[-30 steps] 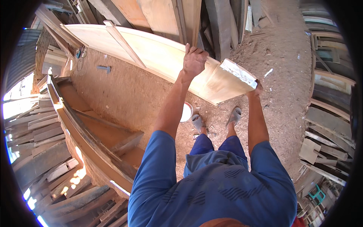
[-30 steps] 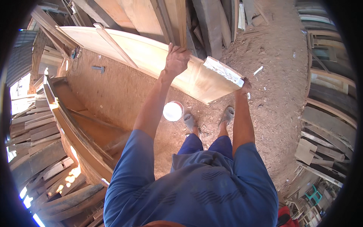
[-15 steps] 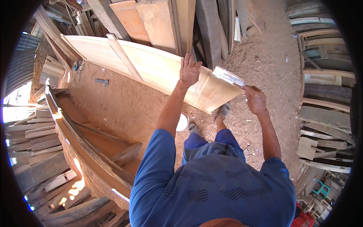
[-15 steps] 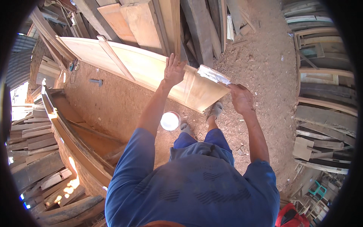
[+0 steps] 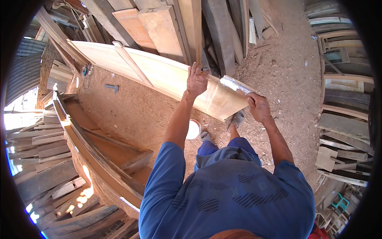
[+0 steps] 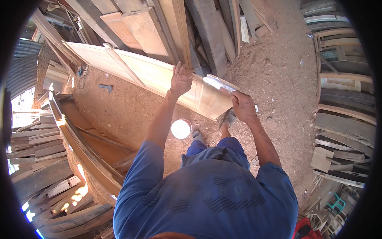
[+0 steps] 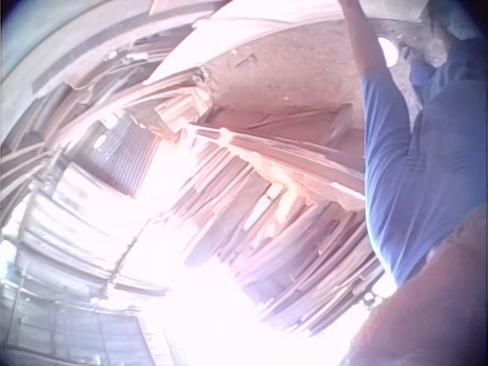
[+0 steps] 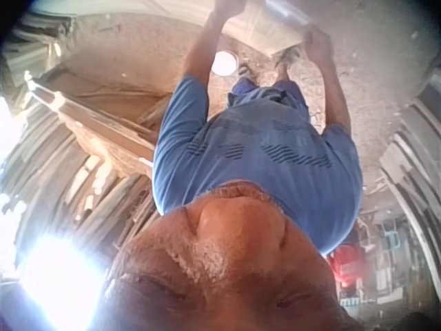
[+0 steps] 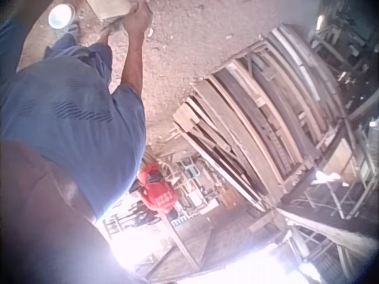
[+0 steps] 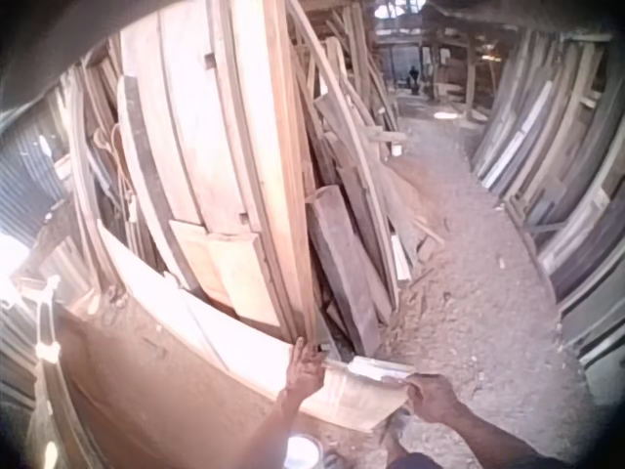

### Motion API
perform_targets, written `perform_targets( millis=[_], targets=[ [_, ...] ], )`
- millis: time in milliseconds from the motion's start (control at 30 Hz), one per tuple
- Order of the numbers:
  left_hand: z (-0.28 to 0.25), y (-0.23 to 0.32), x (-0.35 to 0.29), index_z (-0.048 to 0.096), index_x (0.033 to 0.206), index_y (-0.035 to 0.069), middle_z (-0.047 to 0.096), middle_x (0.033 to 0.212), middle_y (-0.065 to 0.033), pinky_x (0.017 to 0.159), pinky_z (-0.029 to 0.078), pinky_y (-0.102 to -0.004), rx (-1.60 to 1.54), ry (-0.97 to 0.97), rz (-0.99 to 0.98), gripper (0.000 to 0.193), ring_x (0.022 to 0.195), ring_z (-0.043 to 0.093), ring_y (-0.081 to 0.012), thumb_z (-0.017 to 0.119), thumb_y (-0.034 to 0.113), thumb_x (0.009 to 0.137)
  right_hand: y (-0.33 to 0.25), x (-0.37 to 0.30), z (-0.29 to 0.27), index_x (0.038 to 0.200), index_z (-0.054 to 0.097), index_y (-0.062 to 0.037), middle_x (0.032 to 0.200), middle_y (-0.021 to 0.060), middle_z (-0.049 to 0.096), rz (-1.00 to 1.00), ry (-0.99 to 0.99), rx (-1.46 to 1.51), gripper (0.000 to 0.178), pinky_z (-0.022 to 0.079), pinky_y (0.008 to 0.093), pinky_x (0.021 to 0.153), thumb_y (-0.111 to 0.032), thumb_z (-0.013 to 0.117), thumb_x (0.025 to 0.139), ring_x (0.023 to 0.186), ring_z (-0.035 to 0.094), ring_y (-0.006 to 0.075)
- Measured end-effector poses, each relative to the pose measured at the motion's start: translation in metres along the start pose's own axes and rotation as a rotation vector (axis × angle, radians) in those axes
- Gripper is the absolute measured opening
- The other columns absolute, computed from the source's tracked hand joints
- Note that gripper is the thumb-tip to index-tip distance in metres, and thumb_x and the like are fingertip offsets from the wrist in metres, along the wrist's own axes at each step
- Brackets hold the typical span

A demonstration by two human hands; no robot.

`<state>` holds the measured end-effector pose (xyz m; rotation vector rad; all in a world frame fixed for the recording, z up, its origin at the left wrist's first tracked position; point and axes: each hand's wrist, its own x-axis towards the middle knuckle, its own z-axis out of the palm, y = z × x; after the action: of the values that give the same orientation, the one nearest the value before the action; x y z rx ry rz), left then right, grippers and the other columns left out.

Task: The person applies white adhesive from a bucket onto the edges of wooden planks using a small stick. They work on several pieces, spreading the glue along the seams and edges in a workshop setting.

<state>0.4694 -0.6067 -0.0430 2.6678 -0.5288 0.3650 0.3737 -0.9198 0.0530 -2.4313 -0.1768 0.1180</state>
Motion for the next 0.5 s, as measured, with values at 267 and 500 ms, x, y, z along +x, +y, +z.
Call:
perform_targets(
  millis=[267,500],
  targets=[
    [-0.003,0.004,0.004,0.066,0.129,0.018,0.044,0.150,-0.0231,0.123,0.018,-0.0572,0.020,-0.099,-0.080,0.045,0.148,0.027,-0.0452,0.068,0.017,0.084,0.001,0.000,-0.022,0.113,0.071,-0.0039,0.100,0.0195,0.070,-0.035,0.253,-0.066,0.024,0.054,0.0450,0.079,-0.007,0.066,0.090,0.090,0.068,0.0360],
    [-0.002,0.001,0.001,0.066,0.129,0.019,0.044,0.150,-0.0221,0.124,0.017,-0.0562,-0.020,-0.087,-0.089,0.045,0.149,0.025,-0.0439,0.070,0.017,0.084,0.023,-0.041,-0.006,0.109,0.071,-0.0013,0.098,0.0181,0.069,0.059,0.261,0.054,0.025,0.054,0.0433,0.077,-0.001,0.070,0.085,0.087,0.067,0.0350]
  ],
)
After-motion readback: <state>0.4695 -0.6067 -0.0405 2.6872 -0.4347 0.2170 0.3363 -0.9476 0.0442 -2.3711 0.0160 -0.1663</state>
